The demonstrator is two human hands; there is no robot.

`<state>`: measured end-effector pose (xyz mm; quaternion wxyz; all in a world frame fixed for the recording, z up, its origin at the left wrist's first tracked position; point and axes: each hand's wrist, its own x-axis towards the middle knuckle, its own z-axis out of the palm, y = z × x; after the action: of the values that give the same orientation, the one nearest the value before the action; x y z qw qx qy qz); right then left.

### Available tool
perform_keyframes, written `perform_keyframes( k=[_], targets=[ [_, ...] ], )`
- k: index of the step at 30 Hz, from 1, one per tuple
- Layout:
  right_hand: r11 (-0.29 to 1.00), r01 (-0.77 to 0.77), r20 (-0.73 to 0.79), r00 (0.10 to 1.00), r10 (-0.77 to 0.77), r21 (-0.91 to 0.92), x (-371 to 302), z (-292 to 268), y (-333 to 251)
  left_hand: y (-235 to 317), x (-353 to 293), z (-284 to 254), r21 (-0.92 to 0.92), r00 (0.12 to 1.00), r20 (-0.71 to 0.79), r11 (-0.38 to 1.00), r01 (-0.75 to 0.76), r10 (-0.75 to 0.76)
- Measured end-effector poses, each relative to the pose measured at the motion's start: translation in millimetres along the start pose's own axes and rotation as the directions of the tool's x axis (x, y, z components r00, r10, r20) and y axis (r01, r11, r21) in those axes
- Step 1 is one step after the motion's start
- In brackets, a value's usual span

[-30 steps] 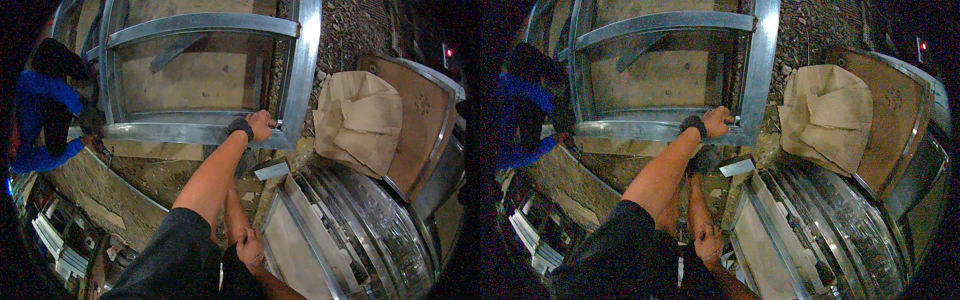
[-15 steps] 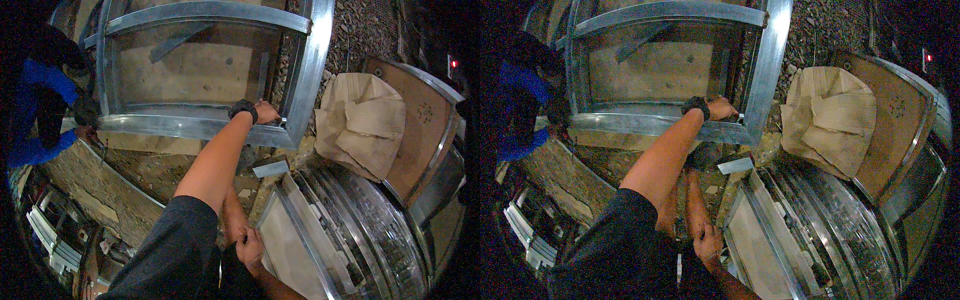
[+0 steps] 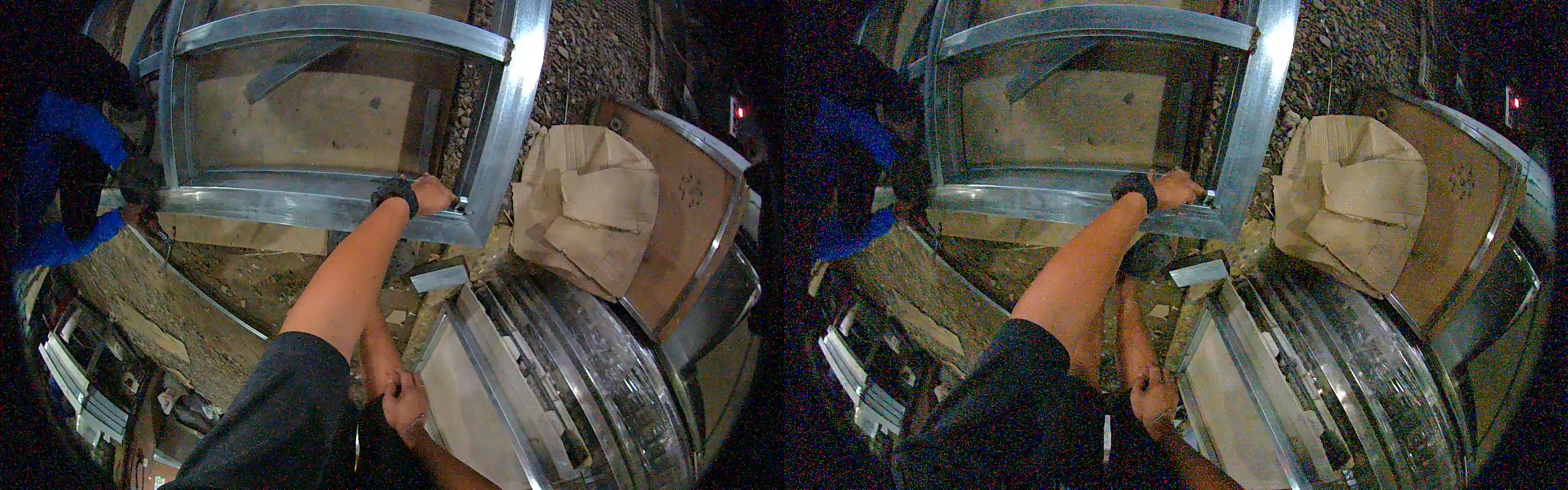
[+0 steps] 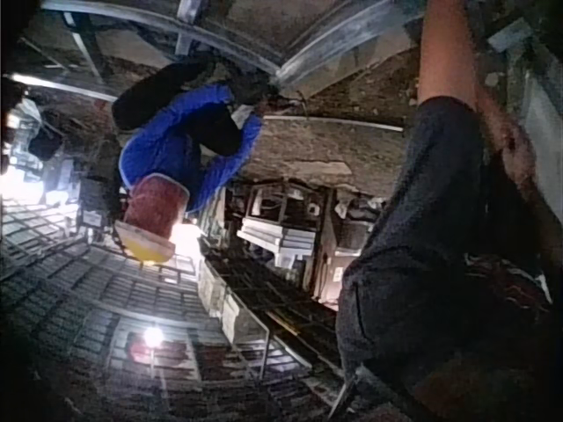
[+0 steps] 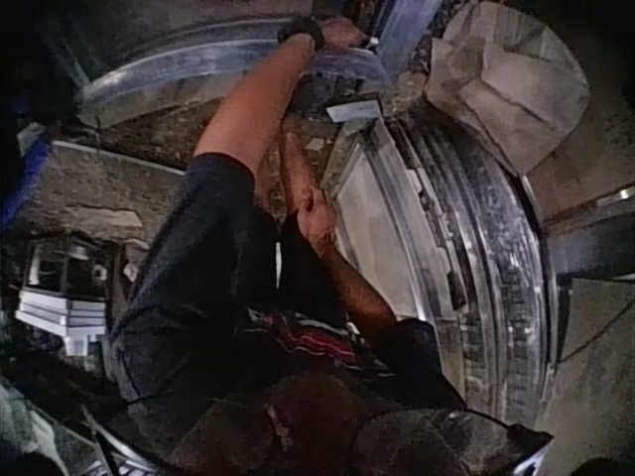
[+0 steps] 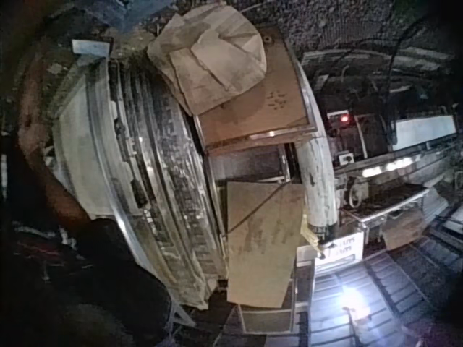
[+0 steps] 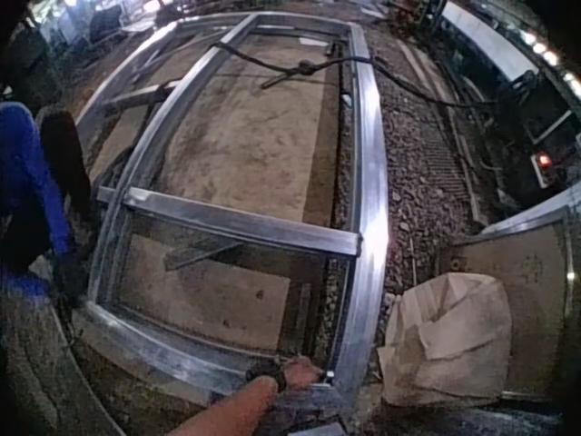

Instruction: The person measures and marks metal profiles using a tape measure and marker, then fits small metal pieces into a larger metal frame structure. They also use a hammer to secure components.

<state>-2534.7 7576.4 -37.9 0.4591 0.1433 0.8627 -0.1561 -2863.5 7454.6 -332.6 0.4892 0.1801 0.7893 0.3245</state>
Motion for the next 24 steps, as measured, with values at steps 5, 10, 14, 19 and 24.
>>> perform_keyframes(
  k=[5,10,14,19,24],
  targets=[
    [0.998,0.048,-0.063,0.997,-0.05,-0.027,-1.1,2.8,2.3,10.7,-8.9,-4.6,-0.06,0.992,0.015,0.99,0.127,-0.126],
    [0.999,-0.013,-0.007,1.0,0.013,-0.037,0.8,-6.0,-10.4,8.6,-4.0,2.0,-0.071,0.981,0.047,0.979,0.192,-0.189],
    [0.997,-0.068,0.037,0.997,0.069,-0.024,-1.4,-2.9,-9.7,14.4,-6.8,-3.2,-0.042,0.99,0.042,0.99,0.138,-0.136],
    [0.996,-0.092,0.098,0.991,0.094,-0.021,1.3,-12.7,-18.0,-5.4,1.9,13.5,0.139,0.995,-0.069,0.988,-0.064,0.074],
    [0.995,-0.092,0.075,0.993,0.095,-0.045,-0.1,-9.9,-17.3,11.3,-11.2,-7.7,0.081,1.0,0.014,0.997,-0.009,0.008]
  ],
)
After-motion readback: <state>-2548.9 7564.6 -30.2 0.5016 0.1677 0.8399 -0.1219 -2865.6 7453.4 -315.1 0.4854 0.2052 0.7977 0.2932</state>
